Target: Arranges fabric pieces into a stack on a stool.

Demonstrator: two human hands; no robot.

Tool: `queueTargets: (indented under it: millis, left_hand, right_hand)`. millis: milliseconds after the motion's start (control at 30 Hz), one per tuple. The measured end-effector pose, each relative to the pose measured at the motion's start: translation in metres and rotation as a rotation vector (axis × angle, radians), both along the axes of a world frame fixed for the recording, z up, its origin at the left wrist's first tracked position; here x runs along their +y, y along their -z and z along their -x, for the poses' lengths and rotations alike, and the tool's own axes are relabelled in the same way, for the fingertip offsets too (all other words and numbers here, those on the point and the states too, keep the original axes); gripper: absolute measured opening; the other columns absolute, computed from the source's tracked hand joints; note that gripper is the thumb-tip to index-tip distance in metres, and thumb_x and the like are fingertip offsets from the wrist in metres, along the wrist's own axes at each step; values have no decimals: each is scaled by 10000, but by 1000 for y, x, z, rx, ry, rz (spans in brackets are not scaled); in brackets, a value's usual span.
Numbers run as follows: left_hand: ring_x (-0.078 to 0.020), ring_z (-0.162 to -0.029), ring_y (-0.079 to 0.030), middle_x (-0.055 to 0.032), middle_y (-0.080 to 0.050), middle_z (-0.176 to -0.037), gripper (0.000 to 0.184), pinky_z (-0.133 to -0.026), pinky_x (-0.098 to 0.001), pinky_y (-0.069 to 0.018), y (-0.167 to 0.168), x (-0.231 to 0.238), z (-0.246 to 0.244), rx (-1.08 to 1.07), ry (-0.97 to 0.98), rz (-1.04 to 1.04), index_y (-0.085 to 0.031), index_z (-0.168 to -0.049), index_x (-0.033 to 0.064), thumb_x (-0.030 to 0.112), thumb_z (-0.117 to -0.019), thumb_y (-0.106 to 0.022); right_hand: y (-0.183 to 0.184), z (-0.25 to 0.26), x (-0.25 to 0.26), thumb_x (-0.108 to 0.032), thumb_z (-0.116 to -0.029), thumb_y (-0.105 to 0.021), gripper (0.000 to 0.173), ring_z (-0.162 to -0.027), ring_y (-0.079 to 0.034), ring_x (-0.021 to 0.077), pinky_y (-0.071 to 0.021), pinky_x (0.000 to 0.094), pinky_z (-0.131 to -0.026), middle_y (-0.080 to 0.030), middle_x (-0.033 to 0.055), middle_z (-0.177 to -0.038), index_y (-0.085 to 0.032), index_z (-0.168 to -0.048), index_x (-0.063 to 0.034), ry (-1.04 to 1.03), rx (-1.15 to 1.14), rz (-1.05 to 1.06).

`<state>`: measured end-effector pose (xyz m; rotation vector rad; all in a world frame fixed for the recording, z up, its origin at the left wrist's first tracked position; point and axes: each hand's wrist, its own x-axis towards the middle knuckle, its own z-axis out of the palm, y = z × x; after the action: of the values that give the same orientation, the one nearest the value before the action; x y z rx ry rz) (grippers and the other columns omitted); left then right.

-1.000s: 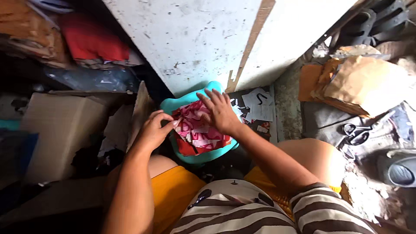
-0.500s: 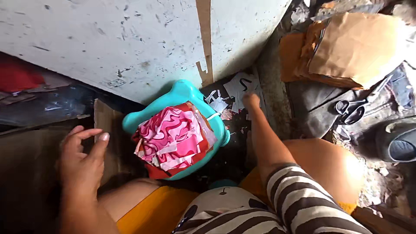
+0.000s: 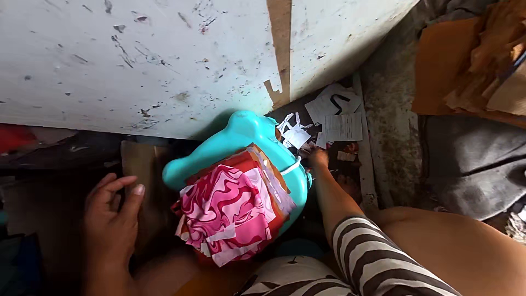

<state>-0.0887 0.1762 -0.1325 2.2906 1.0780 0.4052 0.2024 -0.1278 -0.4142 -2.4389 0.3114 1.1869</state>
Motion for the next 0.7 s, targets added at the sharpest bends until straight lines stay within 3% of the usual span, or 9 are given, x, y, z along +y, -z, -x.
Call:
queueTargets:
  millis: [67, 167, 267, 367, 500, 600, 700]
  left_hand:
    - [-235, -1425, -411, -184, -397, -1563, 453, -1121, -388, -412, -3, -4, -8, 2, 3, 8, -614, -1307, 22, 333, -979, -593]
    - [-226, -1412, -424, -171, -391, -1565, 431, -1100, -378, -437, -7, -9, -16, -40, 20, 28, -613, -1305, 31, 312, -977, -605]
    - [-222, -1413, -431, -162, -405, -1558, 409, -1094, -382, -450, -11, -15, -18, -102, 41, 37, -632, -1287, 41, 301, -971, -632]
    - [-250, -1447, -397, -154, -382, -1578, 386, -1122, -436, -438, -18, -26, -18, -122, 63, 48, -635, -1294, 58, 278, -977, -640]
    - [-296, -1423, -424, -196, -410, -1549, 337, -1108, -476, -440, -24, -43, -18, -212, 99, 55, -652, -1243, 21, 212, -967, -672]
    - [-284, -1435, -423, -176, -436, -1543, 315, -1128, -472, -425, -32, -54, -11, -273, 105, 77, -664, -1234, 46, 230, -978, -675]
    - [-273, -1421, -445, -176, -474, -1509, 297, -1117, -454, -447, -38, -57, 1, -349, 98, 80, -674, -1218, 54, 229, -979, -676]
  right_hand:
    - [-6, -9, -2, -252, -965, -694, 433, -1315, -549, 426, -427, 590, -1095, -600, 288, -1352, -640, -1297, 20, -57, -26, -95]
    - [-13, -25, -12, -156, -969, -685, 322, -1150, -623, 441, -479, 610, -993, -650, 308, -1188, -635, -1200, 63, 85, -123, -363]
    - [-42, -40, -14, -25, -906, -693, 273, -851, -665, 312, -588, 502, -749, -641, 227, -1030, -574, -1136, 63, 315, -263, -708]
    - [-99, -54, -13, 34, -926, -634, 250, -760, -654, 207, -604, 405, -693, -624, 152, -1004, -556, -1164, 40, 352, -257, -965]
    - [-182, -57, -8, 28, -947, -607, 201, -773, -679, 193, -617, 391, -717, -650, 137, -992, -569, -1144, 40, 72, -271, -1054]
    - [-252, -35, 8, 21, -936, -615, 213, -778, -697, 182, -623, 382, -726, -679, 129, -977, -563, -1142, 40, -250, -355, -1066]
    - [-322, 2, 27, 49, -906, -629, 246, -754, -686, 128, -597, 313, -694, -700, 80, -938, -567, -1139, 3, -620, -409, -1126]
